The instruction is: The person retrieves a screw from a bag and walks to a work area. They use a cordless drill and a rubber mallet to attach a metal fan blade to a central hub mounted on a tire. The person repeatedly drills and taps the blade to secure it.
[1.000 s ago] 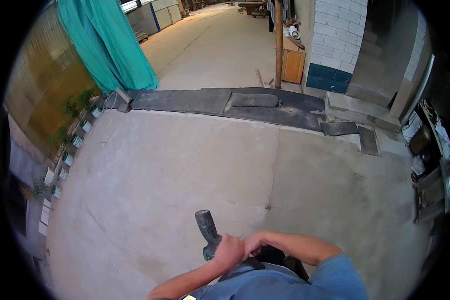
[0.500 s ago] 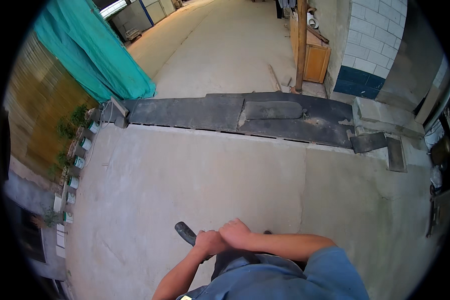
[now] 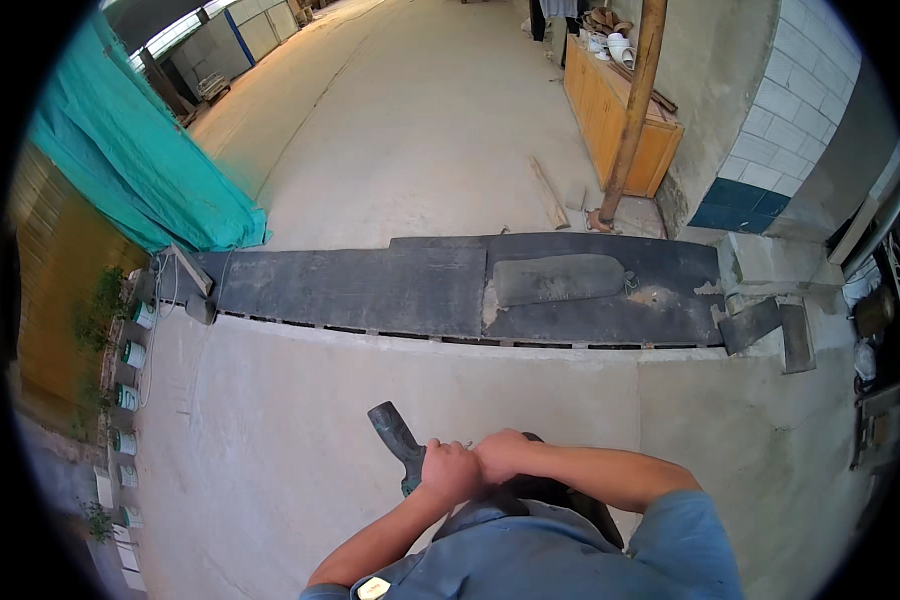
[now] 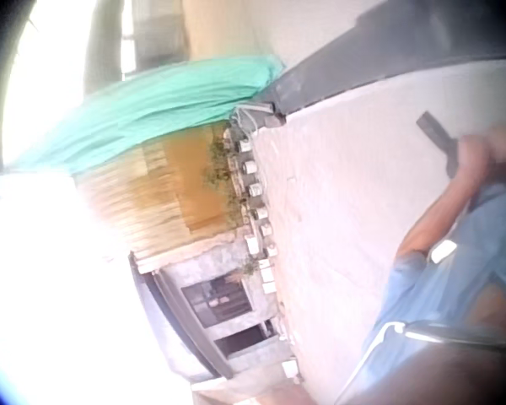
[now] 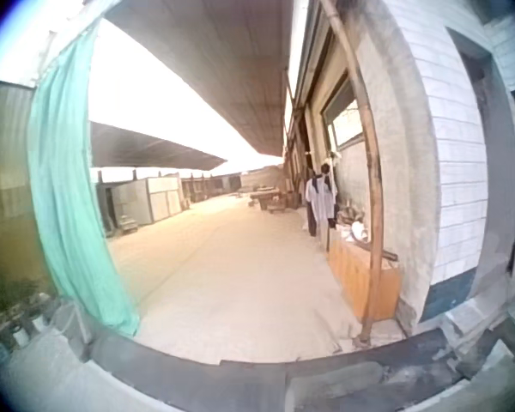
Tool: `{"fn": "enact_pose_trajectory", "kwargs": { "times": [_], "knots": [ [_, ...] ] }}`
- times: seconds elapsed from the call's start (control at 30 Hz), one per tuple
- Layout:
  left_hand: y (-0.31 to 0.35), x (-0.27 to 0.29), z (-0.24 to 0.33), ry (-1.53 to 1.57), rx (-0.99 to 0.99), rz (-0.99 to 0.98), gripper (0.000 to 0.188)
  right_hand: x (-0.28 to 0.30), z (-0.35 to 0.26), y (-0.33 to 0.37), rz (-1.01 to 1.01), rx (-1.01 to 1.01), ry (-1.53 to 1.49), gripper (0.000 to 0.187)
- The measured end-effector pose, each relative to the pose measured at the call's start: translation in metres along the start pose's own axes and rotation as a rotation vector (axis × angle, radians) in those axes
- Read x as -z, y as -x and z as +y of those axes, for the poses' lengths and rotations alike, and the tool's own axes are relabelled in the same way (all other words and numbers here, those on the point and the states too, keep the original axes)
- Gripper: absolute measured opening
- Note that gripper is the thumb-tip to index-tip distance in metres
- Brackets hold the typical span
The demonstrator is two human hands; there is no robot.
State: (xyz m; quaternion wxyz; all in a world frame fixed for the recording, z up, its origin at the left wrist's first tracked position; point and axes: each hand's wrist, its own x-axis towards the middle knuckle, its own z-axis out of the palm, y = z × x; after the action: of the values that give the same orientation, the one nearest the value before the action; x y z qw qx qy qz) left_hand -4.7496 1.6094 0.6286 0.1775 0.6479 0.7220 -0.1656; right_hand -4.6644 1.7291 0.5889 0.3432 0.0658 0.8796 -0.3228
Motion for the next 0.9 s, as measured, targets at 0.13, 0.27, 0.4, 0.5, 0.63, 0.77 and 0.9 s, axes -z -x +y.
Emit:
{"fn": "enact_pose_trajectory", "kwargs": {
  "times": [0.13,0.27,0.4,0.5,0.63,0.77,0.9],
  "knots": [
    [-0.11,0.047,-0.106,-0.081,-0.044,0.011,0.017,0.114,0.046,-0.075,0.115,0.005,-0.07,0.036],
    [-0.225,0.097,-0.202,-0.136,-0.078,0.081,0.016,0.238,0.115,-0.168,-0.005,0.272,-0.148,0.036],
    [-0.311,0.141,-0.277,-0.227,-0.178,0.202,0.016,0.34,0.178,-0.245,-0.399,0.159,-0.691,0.035],
    [-0.387,0.182,-0.334,-0.281,-0.249,0.173,0.016,0.428,0.205,-0.263,-0.26,0.302,-0.795,0.038],
    [-0.503,0.229,-0.431,-0.234,-0.274,0.129,0.019,0.562,0.235,-0.301,0.11,0.131,-0.448,0.047],
    [-0.657,0.286,-0.554,0.13,-0.219,-0.149,0.036,0.655,0.297,-0.402,0.567,-0.183,0.007,0.018],
    [-0.772,0.36,-0.648,0.299,-0.142,-0.429,0.047,0.782,0.35,-0.461,0.899,-0.113,0.171,0.014]
  ]
}}
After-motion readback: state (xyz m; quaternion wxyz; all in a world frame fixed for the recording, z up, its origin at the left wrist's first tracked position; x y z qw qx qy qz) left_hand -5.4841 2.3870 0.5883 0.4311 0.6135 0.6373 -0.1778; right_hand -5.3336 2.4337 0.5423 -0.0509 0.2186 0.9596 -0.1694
